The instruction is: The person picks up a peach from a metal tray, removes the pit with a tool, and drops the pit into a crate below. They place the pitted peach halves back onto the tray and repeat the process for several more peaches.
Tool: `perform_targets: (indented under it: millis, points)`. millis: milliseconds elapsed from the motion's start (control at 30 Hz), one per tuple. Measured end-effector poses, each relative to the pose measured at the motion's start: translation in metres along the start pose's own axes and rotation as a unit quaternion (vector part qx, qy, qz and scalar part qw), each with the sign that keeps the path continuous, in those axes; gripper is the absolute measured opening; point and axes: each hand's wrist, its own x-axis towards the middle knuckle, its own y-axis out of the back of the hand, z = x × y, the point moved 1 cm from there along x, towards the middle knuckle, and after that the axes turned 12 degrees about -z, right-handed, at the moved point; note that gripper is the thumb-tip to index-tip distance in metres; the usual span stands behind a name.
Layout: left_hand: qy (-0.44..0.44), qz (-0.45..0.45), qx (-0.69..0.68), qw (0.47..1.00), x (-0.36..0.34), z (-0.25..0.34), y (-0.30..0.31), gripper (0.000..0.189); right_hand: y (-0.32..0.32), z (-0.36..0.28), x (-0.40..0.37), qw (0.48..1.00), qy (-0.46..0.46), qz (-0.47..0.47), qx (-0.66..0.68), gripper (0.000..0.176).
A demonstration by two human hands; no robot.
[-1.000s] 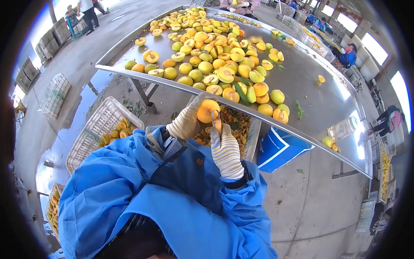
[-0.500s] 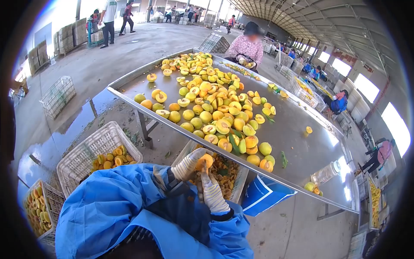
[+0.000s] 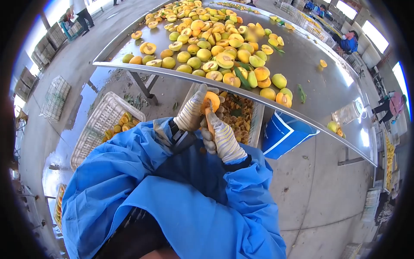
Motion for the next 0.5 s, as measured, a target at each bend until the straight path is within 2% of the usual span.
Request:
perform_targets:
  millis: [100, 200, 233, 333, 433, 467, 500]
  points:
    - [0.029, 0.005, 0.008, 1.000, 0.003, 0.003, -0.002, 0.055, 0.000, 0.007, 0.006, 0.982, 0.037, 0.055, -0.177, 0.046]
    - [0.062, 0.014, -0.034, 0.997, 0.009, 0.001, 0.009, 0.052, -0.005, -0.003, -0.002, 0.998, -0.012, 0.044, -0.052, 0.045]
    - [0.053, 0.023, -0.034, 0.998, 0.007, 0.002, 0.005, 0.052, 0.005, -0.001, 0.000, 0.999, -0.010, -0.018, 0.031, 0.042]
    - [0.153, -0.023, -0.085, 0.984, 0.001, 0.015, -0.002, 0.052, 0.013, 0.001, 0.004, 0.987, -0.039, -0.119, 0.103, 0.043]
    - [0.019, 0.028, -0.082, 0.996, 0.008, 0.008, -0.001, 0.050, 0.013, -0.008, -0.003, 0.996, 0.003, -0.070, 0.062, 0.043]
    - [0.006, 0.017, -0.025, 1.000, 0.010, 0.010, 0.007, 0.050, 0.013, -0.012, -0.007, 0.998, 0.020, -0.047, 0.043, 0.044]
    - [-0.008, 0.006, 0.033, 0.999, 0.013, 0.011, 0.020, 0.049, 0.010, -0.018, -0.013, 0.999, 0.018, 0.014, -0.025, 0.045]
